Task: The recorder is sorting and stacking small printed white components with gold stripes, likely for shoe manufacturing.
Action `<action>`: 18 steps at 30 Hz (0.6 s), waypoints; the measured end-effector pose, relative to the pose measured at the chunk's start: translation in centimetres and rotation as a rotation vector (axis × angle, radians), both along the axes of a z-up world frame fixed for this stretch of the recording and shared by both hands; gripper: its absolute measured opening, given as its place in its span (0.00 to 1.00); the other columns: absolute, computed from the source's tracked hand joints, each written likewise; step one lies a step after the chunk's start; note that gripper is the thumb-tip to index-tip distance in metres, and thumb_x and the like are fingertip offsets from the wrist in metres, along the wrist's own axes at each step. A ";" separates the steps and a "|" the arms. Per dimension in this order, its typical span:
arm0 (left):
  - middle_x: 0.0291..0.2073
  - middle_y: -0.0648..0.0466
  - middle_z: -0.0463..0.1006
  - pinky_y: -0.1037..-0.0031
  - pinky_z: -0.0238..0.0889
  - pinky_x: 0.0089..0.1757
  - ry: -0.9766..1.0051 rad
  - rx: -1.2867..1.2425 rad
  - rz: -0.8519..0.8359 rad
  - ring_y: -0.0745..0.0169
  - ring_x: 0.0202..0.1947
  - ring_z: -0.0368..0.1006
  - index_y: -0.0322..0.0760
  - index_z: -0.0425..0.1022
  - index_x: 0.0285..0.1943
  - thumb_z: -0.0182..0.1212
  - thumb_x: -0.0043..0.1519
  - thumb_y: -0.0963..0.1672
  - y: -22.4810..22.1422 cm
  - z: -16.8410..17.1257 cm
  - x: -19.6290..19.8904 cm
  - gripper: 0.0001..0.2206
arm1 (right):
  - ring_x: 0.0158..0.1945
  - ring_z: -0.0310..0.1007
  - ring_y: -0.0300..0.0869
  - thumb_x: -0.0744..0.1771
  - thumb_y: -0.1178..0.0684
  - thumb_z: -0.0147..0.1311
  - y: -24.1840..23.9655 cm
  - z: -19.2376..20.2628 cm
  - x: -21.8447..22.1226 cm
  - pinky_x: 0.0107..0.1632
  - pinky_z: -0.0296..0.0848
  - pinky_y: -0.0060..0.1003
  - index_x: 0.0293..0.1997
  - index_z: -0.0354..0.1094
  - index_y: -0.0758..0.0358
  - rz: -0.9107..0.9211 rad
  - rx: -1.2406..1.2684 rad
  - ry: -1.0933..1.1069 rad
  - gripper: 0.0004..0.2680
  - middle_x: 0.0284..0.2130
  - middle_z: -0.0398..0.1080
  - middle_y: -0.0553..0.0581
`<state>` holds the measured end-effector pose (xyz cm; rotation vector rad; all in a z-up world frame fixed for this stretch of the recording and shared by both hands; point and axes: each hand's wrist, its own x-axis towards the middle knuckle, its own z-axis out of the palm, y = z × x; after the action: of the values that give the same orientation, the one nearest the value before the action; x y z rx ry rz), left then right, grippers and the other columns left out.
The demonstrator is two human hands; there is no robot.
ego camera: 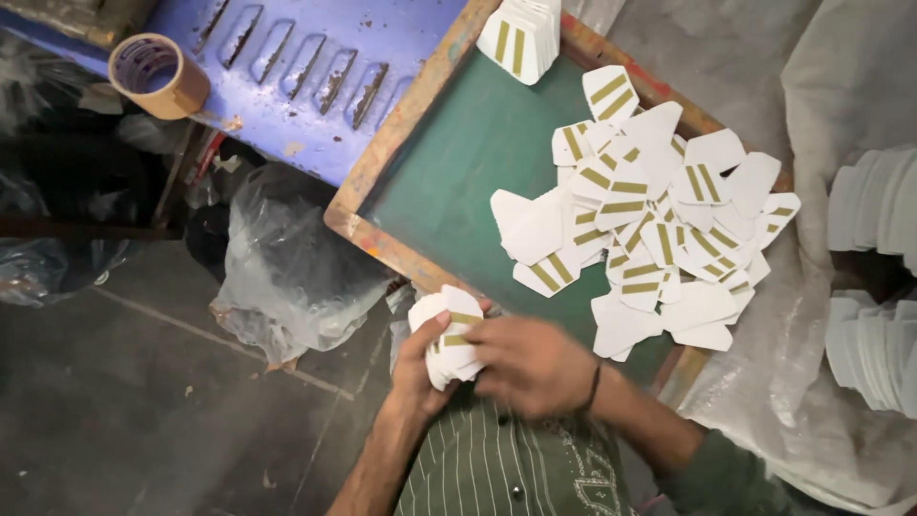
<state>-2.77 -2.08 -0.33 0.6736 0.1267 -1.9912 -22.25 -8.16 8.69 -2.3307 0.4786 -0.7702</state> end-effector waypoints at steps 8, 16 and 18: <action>0.59 0.39 0.74 0.49 0.75 0.50 -0.075 0.042 -0.065 0.43 0.54 0.76 0.35 0.62 0.69 0.62 0.59 0.46 -0.2 0.7 -0.3 0.29 | 0.46 0.75 0.55 0.67 0.60 0.56 0.3 -4.5 -3.3 0.49 0.75 0.48 0.48 0.73 0.66 -0.476 -0.125 0.273 0.07 0.44 0.74 0.61; 0.60 0.37 0.74 0.49 0.77 0.47 -0.066 -0.008 -0.104 0.42 0.53 0.76 0.29 0.62 0.69 0.62 0.58 0.45 -0.3 1.4 0.2 0.29 | 0.48 0.74 0.59 0.54 0.46 0.61 -9.7 -6.4 -5.1 0.48 0.72 0.51 0.62 0.69 0.67 -0.532 -0.370 0.561 0.30 0.56 0.70 0.58; 0.59 0.36 0.74 0.48 0.78 0.46 -0.106 -0.028 -0.106 0.41 0.53 0.76 0.29 0.61 0.68 0.63 0.57 0.45 -0.4 2.1 0.4 0.30 | 0.52 0.72 0.56 0.55 0.49 0.65 -10.7 -6.8 -5.1 0.49 0.68 0.55 0.61 0.68 0.59 -0.505 -0.265 0.609 0.27 0.49 0.68 0.54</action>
<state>-2.33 -2.44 1.74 0.7800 -0.0002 -2.0495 -27.39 -18.83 1.86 -2.7155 1.3369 -0.3235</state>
